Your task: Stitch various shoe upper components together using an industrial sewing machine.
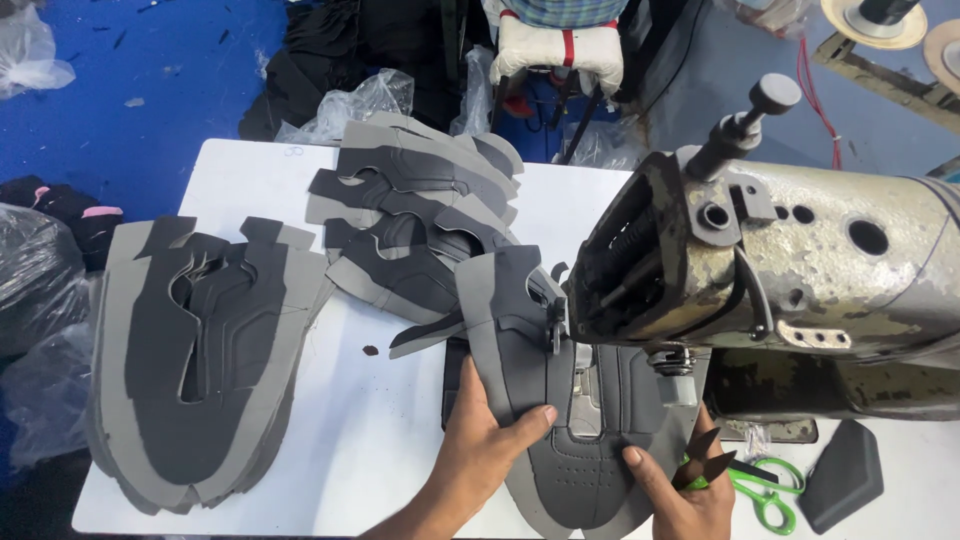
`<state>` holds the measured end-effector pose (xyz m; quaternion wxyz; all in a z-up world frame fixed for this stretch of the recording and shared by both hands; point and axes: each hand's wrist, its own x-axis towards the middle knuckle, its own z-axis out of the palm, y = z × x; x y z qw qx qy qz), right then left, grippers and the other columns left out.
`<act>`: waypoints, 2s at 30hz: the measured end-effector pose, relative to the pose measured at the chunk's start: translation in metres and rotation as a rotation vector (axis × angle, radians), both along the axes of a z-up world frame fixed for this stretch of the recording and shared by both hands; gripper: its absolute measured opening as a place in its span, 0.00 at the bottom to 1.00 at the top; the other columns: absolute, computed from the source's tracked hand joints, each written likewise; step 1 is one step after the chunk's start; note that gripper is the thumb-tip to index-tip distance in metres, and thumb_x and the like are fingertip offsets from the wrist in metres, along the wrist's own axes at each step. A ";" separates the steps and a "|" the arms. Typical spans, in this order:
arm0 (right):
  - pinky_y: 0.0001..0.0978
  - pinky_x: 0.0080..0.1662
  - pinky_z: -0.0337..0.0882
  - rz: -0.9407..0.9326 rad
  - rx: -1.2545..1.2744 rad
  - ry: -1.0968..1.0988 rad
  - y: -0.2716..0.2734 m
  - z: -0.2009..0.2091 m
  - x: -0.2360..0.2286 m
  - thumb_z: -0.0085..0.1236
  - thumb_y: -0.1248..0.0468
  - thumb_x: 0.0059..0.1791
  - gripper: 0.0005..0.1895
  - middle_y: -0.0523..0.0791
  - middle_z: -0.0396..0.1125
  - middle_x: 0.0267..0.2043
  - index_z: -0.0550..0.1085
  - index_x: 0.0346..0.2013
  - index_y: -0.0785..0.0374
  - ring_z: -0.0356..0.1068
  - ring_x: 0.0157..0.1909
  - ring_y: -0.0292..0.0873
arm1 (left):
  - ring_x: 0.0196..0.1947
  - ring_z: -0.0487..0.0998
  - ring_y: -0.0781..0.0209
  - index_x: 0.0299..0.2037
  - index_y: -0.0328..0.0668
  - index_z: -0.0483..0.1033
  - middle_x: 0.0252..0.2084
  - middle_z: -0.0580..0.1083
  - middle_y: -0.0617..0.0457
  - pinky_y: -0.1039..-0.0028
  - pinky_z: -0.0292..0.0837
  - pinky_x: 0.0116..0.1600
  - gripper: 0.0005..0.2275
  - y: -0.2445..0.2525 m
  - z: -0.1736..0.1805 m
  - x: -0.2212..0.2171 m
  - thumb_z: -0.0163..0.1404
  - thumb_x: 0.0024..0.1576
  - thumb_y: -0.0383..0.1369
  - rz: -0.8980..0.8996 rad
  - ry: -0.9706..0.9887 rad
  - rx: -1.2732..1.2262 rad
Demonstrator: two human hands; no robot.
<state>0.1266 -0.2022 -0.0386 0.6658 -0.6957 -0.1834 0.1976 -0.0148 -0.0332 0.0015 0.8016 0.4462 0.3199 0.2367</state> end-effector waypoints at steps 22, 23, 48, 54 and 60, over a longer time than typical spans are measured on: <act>0.34 0.56 0.70 -0.051 0.092 0.092 0.018 0.009 0.003 0.59 0.79 0.42 0.42 0.54 0.68 0.60 0.59 0.71 0.74 0.71 0.57 0.45 | 0.52 0.75 0.62 0.62 0.37 0.57 0.54 0.72 0.45 0.71 0.73 0.56 0.29 0.014 0.000 0.016 0.57 0.51 0.27 0.017 0.010 0.076; 0.34 0.55 0.71 -0.066 0.061 0.107 0.020 0.012 0.004 0.59 0.78 0.43 0.42 0.54 0.70 0.58 0.59 0.71 0.73 0.72 0.55 0.45 | 0.52 0.76 0.62 0.62 0.37 0.57 0.55 0.72 0.45 0.71 0.73 0.56 0.29 0.016 0.001 0.018 0.57 0.51 0.27 0.023 0.019 0.094; 0.32 0.50 0.74 -0.025 0.070 0.056 0.045 0.025 0.002 0.64 0.70 0.43 0.35 0.47 0.72 0.52 0.64 0.64 0.64 0.73 0.51 0.40 | 0.56 0.75 0.59 0.60 0.35 0.60 0.55 0.73 0.44 0.68 0.72 0.59 0.27 0.042 0.011 0.032 0.57 0.50 0.25 -0.017 0.096 0.185; 0.29 0.34 0.70 -0.059 -0.181 0.033 0.026 -0.010 0.003 0.69 0.69 0.44 0.27 0.50 0.73 0.37 0.70 0.55 0.70 0.71 0.34 0.37 | 0.55 0.75 0.61 0.59 0.35 0.61 0.55 0.74 0.45 0.68 0.72 0.60 0.27 0.048 0.004 0.031 0.57 0.50 0.25 -0.069 0.051 0.159; 0.24 0.23 0.60 -0.037 -0.275 0.018 0.037 0.016 -0.005 0.67 0.68 0.42 0.33 0.44 0.74 0.29 0.69 0.62 0.62 0.63 0.23 0.31 | 0.54 0.76 0.62 0.60 0.38 0.62 0.53 0.76 0.48 0.70 0.71 0.59 0.26 0.052 0.013 0.030 0.57 0.50 0.26 -0.120 0.154 0.251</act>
